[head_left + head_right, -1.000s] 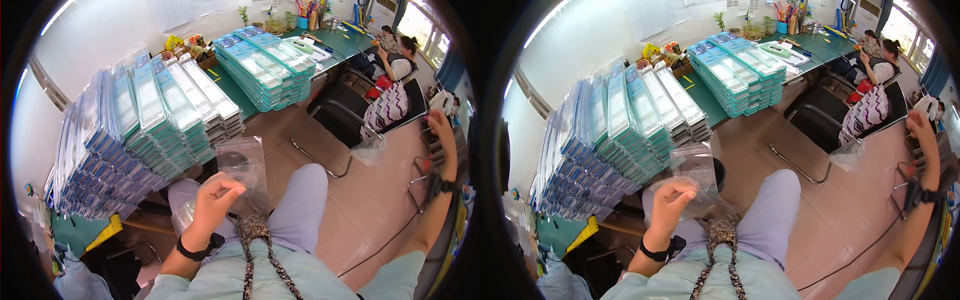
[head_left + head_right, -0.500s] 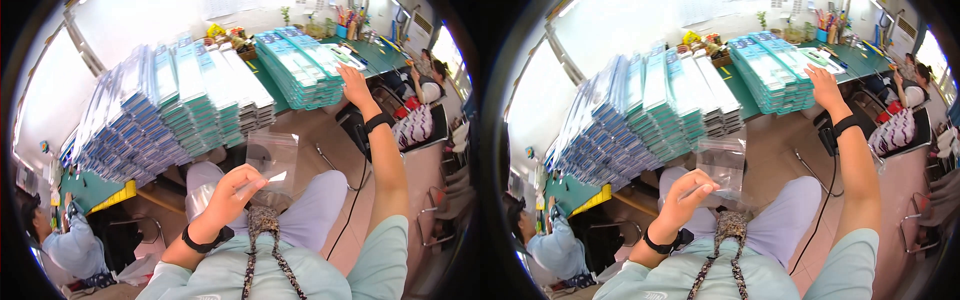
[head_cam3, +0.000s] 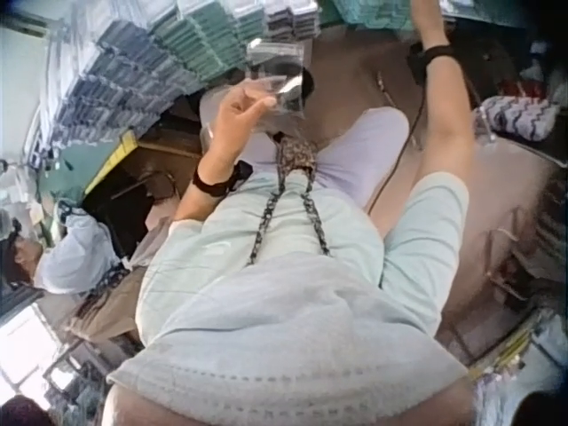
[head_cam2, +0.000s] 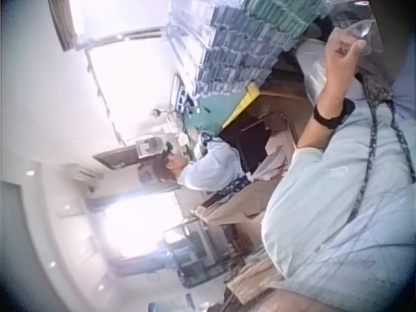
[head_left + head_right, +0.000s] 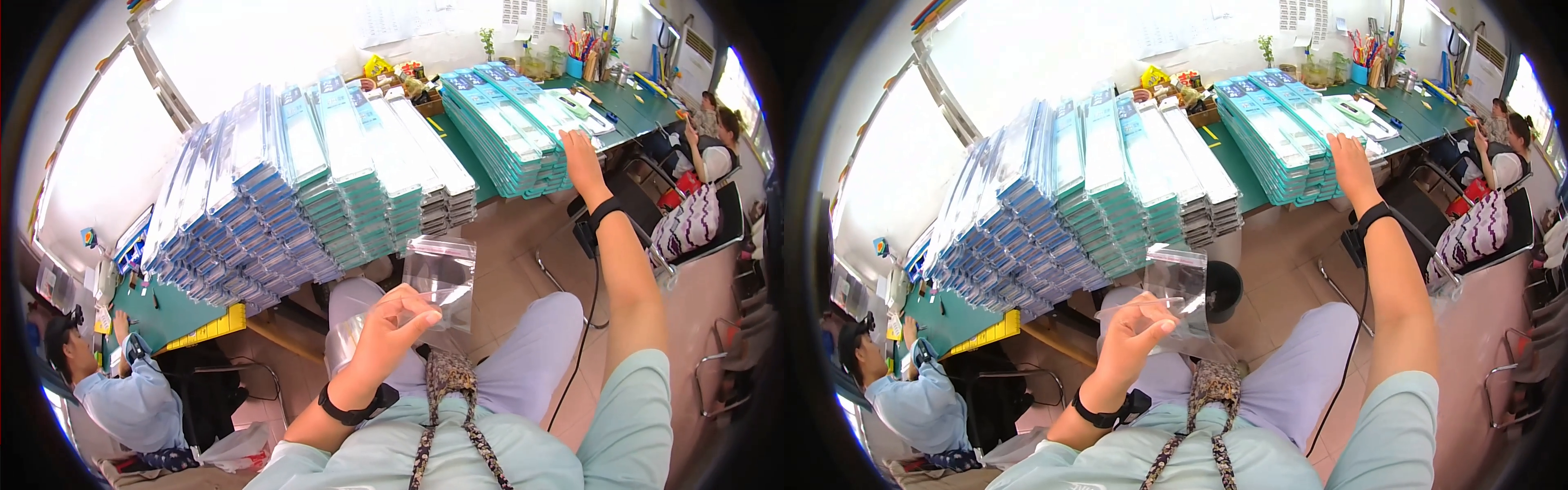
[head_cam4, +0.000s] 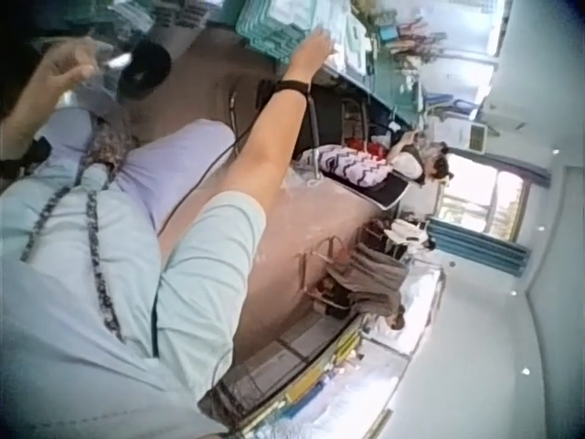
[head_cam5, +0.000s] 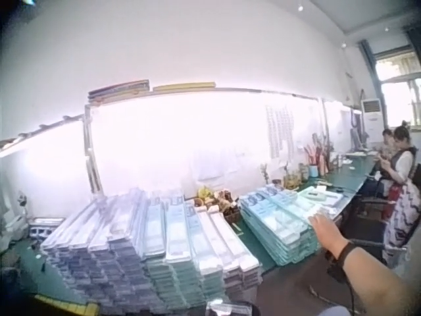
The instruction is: Packing plastic-cased electronic components into plastic bags and organizing them on the workbench.
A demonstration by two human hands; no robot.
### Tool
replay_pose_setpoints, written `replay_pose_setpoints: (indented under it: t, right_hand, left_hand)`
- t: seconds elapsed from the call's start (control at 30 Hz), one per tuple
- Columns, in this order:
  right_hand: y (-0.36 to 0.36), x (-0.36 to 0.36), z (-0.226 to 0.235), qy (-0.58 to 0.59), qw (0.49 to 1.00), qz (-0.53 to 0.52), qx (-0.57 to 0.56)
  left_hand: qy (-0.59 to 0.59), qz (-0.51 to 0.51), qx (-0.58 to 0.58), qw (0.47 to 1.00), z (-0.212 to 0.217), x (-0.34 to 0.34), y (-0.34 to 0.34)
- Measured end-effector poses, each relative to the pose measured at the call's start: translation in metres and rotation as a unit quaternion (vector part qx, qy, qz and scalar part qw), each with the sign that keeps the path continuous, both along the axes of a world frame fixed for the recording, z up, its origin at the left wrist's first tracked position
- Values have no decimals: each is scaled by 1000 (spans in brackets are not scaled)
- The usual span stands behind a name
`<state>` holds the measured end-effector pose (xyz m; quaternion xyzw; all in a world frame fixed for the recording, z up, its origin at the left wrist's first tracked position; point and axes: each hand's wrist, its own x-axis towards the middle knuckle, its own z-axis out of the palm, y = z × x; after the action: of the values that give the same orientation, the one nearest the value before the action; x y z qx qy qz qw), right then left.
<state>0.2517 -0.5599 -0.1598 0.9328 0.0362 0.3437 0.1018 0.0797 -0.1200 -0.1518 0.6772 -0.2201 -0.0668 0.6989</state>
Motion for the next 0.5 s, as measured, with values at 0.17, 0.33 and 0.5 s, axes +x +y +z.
replay_pose_setpoints:
  t: [0.17,0.33,0.5]
  right_hand:
    - [-18,-3,-15,-39,998,-42,-28]
    - [-18,8,-12,-32,999,-31,-24]
    - [-13,-6,12,-80,996,23,-27]
  left_hand:
    - [54,-39,-30,997,-11,0,-4]
    - [58,-44,-33,997,-11,-1,-3]
    - [76,-52,-39,995,-11,2,-6]
